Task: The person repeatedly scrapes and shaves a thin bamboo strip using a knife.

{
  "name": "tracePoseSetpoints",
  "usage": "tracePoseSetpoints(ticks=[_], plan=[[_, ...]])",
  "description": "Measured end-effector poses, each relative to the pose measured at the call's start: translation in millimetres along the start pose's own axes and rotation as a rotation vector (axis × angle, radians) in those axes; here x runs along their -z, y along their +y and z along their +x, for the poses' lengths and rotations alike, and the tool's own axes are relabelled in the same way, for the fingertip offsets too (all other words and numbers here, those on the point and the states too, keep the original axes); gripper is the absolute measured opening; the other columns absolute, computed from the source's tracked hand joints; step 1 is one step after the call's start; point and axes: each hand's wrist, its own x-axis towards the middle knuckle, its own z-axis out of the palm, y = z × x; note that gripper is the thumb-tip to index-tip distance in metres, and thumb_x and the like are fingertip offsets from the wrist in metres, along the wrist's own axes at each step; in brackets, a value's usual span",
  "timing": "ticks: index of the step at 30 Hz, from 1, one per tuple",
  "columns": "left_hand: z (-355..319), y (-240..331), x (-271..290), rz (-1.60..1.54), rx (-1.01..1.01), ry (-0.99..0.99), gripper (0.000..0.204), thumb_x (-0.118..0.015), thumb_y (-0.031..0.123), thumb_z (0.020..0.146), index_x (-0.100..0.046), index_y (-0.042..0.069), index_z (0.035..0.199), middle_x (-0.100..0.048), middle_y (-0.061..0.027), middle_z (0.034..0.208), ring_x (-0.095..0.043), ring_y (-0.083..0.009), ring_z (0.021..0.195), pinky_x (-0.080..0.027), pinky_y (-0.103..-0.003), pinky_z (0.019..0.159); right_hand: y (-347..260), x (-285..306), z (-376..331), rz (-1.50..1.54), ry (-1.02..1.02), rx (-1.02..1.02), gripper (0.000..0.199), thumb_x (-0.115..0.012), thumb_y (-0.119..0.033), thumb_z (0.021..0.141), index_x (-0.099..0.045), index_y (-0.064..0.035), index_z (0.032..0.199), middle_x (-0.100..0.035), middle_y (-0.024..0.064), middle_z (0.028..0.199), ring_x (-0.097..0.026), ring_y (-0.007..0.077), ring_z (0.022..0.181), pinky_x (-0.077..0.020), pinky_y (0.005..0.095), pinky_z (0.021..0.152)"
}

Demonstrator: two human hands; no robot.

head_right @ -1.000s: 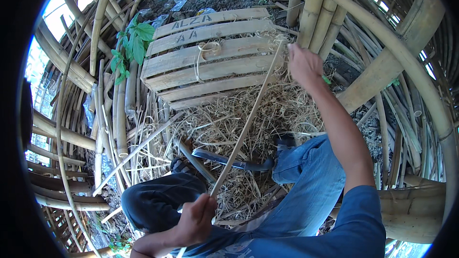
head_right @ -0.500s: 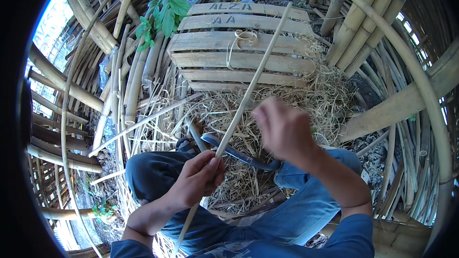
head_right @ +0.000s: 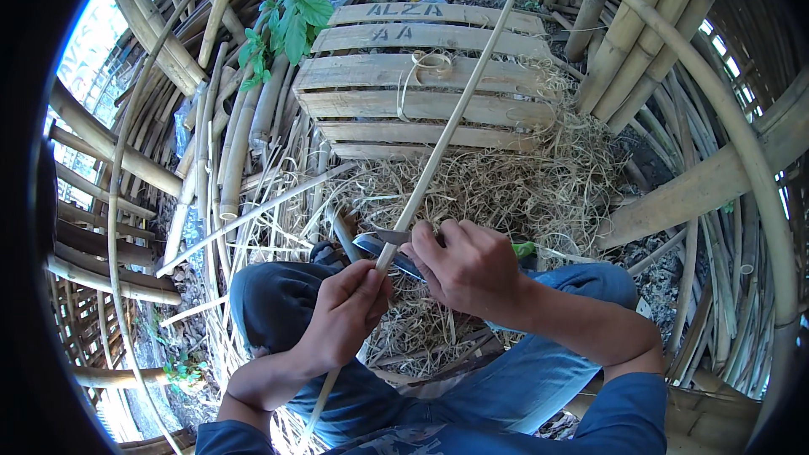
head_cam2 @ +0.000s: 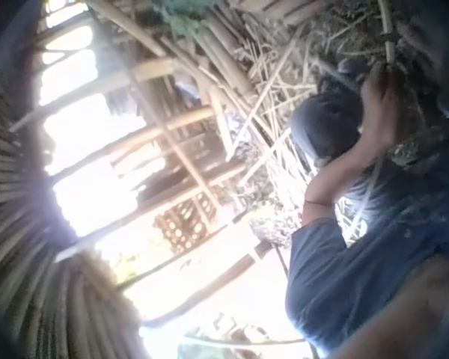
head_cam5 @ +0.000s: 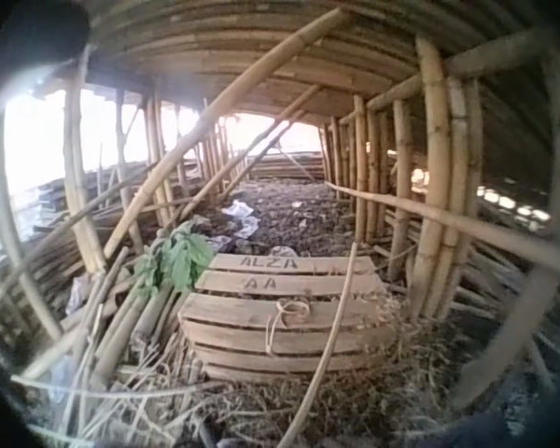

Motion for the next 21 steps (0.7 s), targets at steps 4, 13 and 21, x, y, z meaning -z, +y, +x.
tracePoseSetpoints(ticks=[4, 13, 21], plan=[[0.5, -1.5, -7.1, 0.044, -0.099, 0.019, 0.024, -0.041, 0.016, 0.102, -0.052, 0.001, 0.087, -0.041, 0.0030, 0.063, -0.034, -0.0044, 0.057, -0.029, -0.022, 0.049, 5.1, 2.8, 0.1, -0.051, 0.031, 0.024, 0.022, -0.064, -0.024, 0.086, -0.059, -0.0042, 0.093, -0.048, 0.0051, 0.060, -0.052, 0.0187, 0.048, -0.0431, 0.0302, 0.041], [-0.9, 1.0, -4.2, 0.047, -0.128, 0.010, 0.025, -0.041, 0.016, 0.102, -0.052, 0.000, 0.087, -0.040, 0.0034, 0.062, -0.033, -0.0042, 0.057, -0.028, -0.023, 0.049, 12.5, -1.6, 4.1, -0.177, 0.105, 0.066, 0.022, -0.063, -0.027, 0.087, -0.060, -0.0059, 0.092, -0.047, 0.0032, 0.060, -0.051, 0.0159, 0.048, -0.0420, 0.0289, 0.040], [-6.1, 0.8, -6.6, 0.029, -0.071, -0.007, 0.025, -0.041, 0.017, 0.102, -0.052, 0.001, 0.086, -0.041, 0.0032, 0.062, -0.033, -0.0043, 0.057, -0.029, -0.023, 0.049, 35.4, -2.8, 6.8, -0.309, 0.142, 0.008, 0.018, -0.057, -0.025, 0.092, -0.059, -0.0065, 0.093, -0.046, 0.0041, 0.057, -0.047, 0.0154, 0.044, -0.0390, 0.0283, 0.038]])
